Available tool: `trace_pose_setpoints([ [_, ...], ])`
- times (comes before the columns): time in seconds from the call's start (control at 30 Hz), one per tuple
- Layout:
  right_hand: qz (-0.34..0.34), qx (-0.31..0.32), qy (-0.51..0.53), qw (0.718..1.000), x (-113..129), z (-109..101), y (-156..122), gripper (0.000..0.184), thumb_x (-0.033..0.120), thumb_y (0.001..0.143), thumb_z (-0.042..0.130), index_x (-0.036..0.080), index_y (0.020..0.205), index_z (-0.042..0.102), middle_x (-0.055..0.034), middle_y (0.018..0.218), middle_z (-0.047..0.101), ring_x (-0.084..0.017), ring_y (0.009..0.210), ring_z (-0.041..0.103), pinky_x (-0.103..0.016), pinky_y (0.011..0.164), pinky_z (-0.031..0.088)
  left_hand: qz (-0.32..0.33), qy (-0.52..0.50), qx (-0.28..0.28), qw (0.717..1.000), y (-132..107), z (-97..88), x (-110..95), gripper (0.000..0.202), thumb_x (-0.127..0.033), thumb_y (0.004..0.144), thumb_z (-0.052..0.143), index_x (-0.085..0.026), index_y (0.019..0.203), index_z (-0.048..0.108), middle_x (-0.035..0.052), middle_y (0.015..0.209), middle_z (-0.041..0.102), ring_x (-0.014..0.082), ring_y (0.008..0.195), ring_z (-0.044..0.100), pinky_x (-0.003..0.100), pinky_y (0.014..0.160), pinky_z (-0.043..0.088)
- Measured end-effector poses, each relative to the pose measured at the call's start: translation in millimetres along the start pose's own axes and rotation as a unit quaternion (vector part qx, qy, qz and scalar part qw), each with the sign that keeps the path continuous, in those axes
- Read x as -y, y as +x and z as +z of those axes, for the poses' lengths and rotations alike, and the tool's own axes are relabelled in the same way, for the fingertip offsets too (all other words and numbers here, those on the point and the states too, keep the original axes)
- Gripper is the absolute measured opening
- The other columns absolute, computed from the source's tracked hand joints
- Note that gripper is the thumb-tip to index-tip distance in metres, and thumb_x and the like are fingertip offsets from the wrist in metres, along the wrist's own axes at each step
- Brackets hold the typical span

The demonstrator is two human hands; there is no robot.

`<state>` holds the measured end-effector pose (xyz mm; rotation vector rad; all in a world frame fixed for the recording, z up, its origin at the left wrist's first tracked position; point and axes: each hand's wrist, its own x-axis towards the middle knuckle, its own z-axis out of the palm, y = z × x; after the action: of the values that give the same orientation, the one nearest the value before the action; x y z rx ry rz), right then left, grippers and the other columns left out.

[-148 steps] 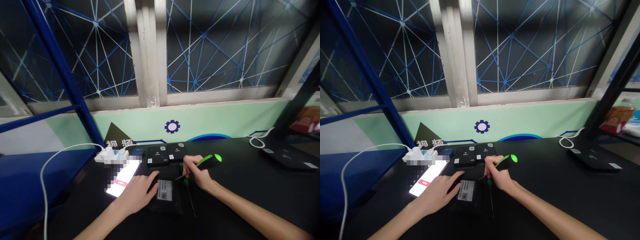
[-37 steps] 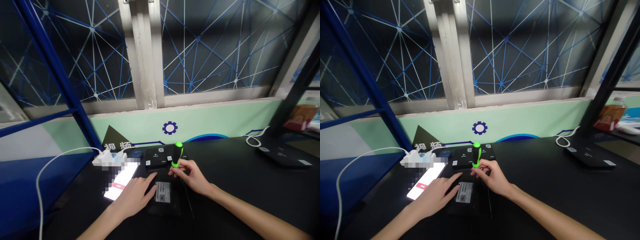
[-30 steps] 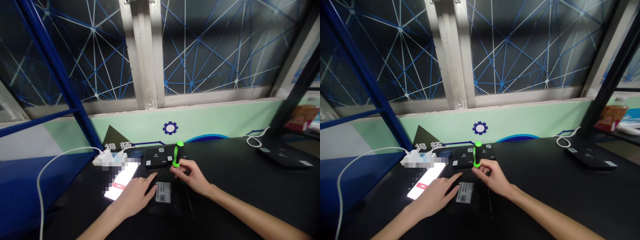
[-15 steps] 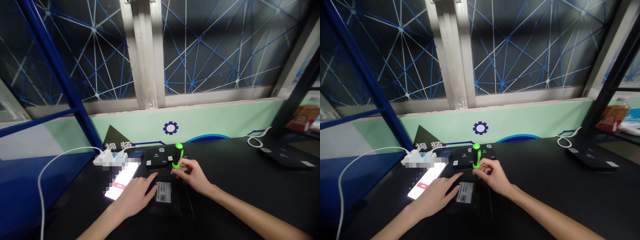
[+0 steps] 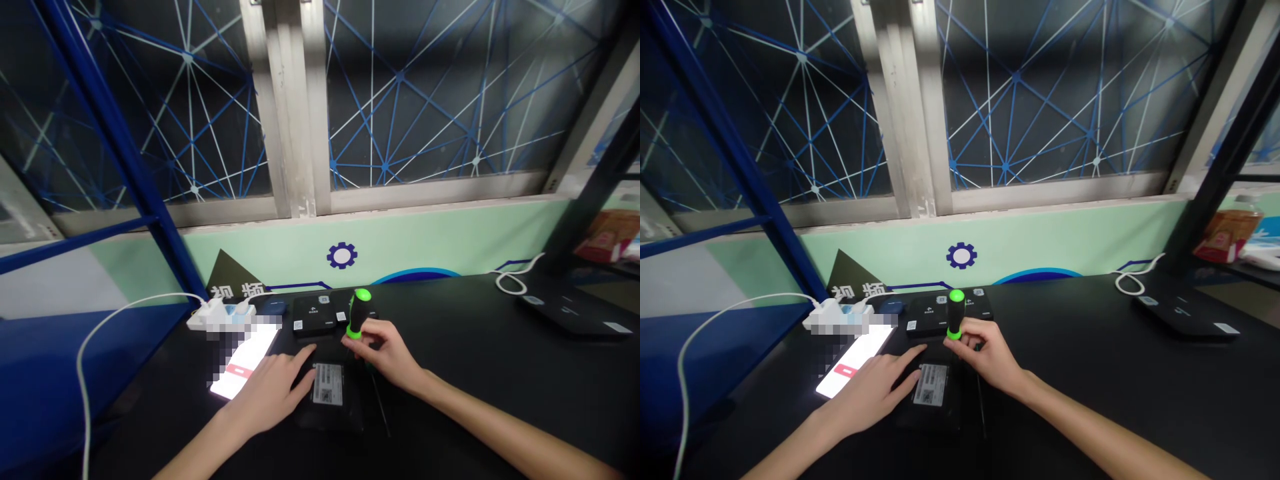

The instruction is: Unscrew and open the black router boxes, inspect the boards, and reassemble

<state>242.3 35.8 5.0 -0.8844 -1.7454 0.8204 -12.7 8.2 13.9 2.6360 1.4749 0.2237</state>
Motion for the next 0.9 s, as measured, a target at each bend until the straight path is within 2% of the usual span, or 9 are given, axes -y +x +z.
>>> trace_pose_setpoints([
  [0.23,0.023,-0.025,0.031,0.999,1,-2,1,0.037,0.047,0.08,0.078,0.019,0.07,0.057,0.0027,0.055,0.06,-0.012,0.05,0.054,-0.024,0.05,0.043,-0.001,-0.002,0.008,1.0,-1,-2.1,-2,0.053,-0.051,0.106,0.029,-0.025,0.15,0.043,0.0081,0.089,0.069,0.0296,0.083,0.068,0.038,0.074,0.049],
  [0.4,0.021,0.003,0.037,0.999,5,-3,0,0.034,0.049,0.086,0.071,0.017,0.077,0.068,-0.0015,0.063,0.067,-0.014,0.055,0.061,-0.025,0.053,0.047,-0.003,-0.001,0.008,1.0,0,-4.0,-3,0.054,-0.051,0.106,0.029,-0.024,0.149,0.044,0.008,0.086,0.069,0.0299,0.082,0.068,0.038,0.073,0.049],
  [0.53,0.016,0.019,0.044,0.999,8,-3,-1,0.035,0.049,0.09,0.067,0.016,0.081,0.071,-0.0045,0.069,0.07,-0.014,0.056,0.062,-0.024,0.052,0.048,-0.001,0.008,0.002,1.0,0,-0.9,0,0.053,-0.051,0.106,0.029,-0.024,0.15,0.043,0.0077,0.087,0.069,0.0286,0.082,0.067,0.037,0.072,0.049],
  [0.7,-0.003,0.019,0.04,0.999,10,-4,-2,0.033,0.046,0.095,0.061,0.015,0.091,0.073,-0.0026,0.067,0.065,-0.013,0.057,0.06,-0.024,0.054,0.048,0.0,0.009,-0.002,1.0,-1,1.7,2,0.052,-0.051,0.107,0.029,-0.025,0.15,0.043,0.0075,0.086,0.068,0.0294,0.081,0.067,0.038,0.072,0.048],
  [0.8,-0.009,0.001,0.018,1.0,7,-2,-1,0.031,0.045,0.092,0.065,0.016,0.087,0.073,-0.001,0.065,0.061,-0.012,0.055,0.055,-0.024,0.052,0.045,-0.003,0.004,0.001,1.0,-1,1.5,1,0.051,-0.05,0.106,0.03,-0.026,0.15,0.043,0.0072,0.087,0.068,0.0303,0.082,0.067,0.038,0.072,0.048],
  [0.9,0.022,-0.01,0.03,0.999,2,1,-1,0.031,0.047,0.085,0.074,0.016,0.082,0.071,0.0012,0.061,0.059,-0.01,0.049,0.05,-0.023,0.046,0.041,-0.003,0.002,0.002,1.0,0,0.7,1,0.051,-0.05,0.106,0.03,-0.026,0.15,0.043,0.0076,0.089,0.069,0.0304,0.083,0.068,0.037,0.072,0.047],
])
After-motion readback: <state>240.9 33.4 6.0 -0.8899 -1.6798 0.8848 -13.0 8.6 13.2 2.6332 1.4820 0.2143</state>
